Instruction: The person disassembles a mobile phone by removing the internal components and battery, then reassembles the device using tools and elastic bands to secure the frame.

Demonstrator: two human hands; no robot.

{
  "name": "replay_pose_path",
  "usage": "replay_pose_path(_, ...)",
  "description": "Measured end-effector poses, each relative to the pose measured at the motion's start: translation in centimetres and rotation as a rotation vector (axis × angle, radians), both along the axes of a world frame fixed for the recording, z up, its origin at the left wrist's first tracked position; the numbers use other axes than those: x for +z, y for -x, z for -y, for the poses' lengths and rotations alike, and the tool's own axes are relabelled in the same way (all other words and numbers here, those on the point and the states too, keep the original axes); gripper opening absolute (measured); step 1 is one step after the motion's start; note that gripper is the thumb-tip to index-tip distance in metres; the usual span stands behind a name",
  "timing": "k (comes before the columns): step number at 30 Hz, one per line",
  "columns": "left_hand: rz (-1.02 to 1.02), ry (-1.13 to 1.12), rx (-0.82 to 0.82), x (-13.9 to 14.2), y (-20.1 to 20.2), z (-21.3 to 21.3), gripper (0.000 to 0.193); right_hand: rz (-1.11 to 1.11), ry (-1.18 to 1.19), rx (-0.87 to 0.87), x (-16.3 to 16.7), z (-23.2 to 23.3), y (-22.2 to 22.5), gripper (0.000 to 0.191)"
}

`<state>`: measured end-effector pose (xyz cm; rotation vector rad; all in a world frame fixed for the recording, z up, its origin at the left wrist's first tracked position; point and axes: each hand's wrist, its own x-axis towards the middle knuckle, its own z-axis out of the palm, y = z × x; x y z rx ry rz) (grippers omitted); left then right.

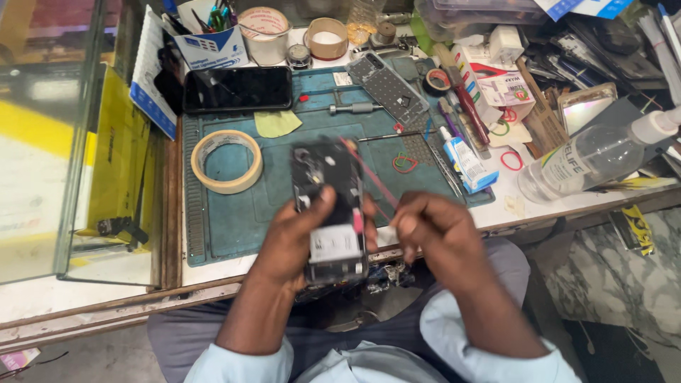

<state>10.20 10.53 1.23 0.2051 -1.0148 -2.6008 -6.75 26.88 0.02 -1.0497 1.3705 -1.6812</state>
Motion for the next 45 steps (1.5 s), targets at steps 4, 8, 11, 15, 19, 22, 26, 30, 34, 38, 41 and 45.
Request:
replay_pose_path(4, -0.017, 0.036, -0.217, 0.0, -0.4, -1.9, 0.05, 0.618, 0.182, 0.101, 1.8, 1.4, 2.6, 0.024)
replay_pose_path(8, 0.023, 0.043, -0.27, 0.4, -0.4, -1.9, 0.048, 0.634, 0.024, 0.133, 4.9, 2.7, 3.0, 0.041)
replay_pose_path(11, 0.172, 0.177, -0.19, 0.8, -0.2, -1.2, 0.046, 0.419, -0.084, 0.148, 7.6, 3.2, 2.8, 0.047)
replay_pose_path(15, 0.266, 0.34, -0.172, 1.1, 1.2, -1.6, 0.051, -0.045, -0.294, 0.143, 10.2, 3.5, 2.3, 0.046)
replay_pose_path(19, 0.33, 0.447, -0.141, 1.4, 1.7, -1.9, 0.052, -0.471, -0.205, 0.254, 10.9, 2.9, 0.4, 0.034)
replay_pose_path(22, 0.285, 0.307, -0.132, 1.3, 1.2, -1.5, 0.047, -0.79, -0.158, 0.169, 11.0, 2.8, 0.1, 0.02)
replay_pose_path(26, 0.248, 0.197, -0.148, 0.7, 0.7, -1.4, 0.049, -0.816, -0.202, 0.064, 10.2, 2.3, 0.4, 0.012)
replay_pose_path(30, 0.256, 0.129, -0.166, 0.2, 0.7, -1.7, 0.045, -0.859, -0.127, -0.015, 8.8, 1.2, 1.5, 0.011)
replay_pose_path(34, 0.18, 0.086, -0.163, 0.1, 0.3, -1.4, 0.046, -0.88, -0.113, -0.059, 6.6, 0.2, 3.9, 0.01)
replay_pose_path(38, 0.203, 0.085, -0.131, -0.1, 0.0, -1.4, 0.043, -0.349, -0.096, -0.008, 4.0, -0.7, 6.1, 0.025)
replay_pose_path(41, 0.217, 0.09, -0.161, -0.7, 0.2, -1.6, 0.045, -0.006, 0.1, 0.182, 2.4, -1.7, 6.3, 0.035)
replay_pose_path(45, 0.199, 0.118, -0.136, -1.0, 0.0, -1.8, 0.048, 0.352, 0.421, 0.269, 1.6, -1.2, 5.8, 0.038)
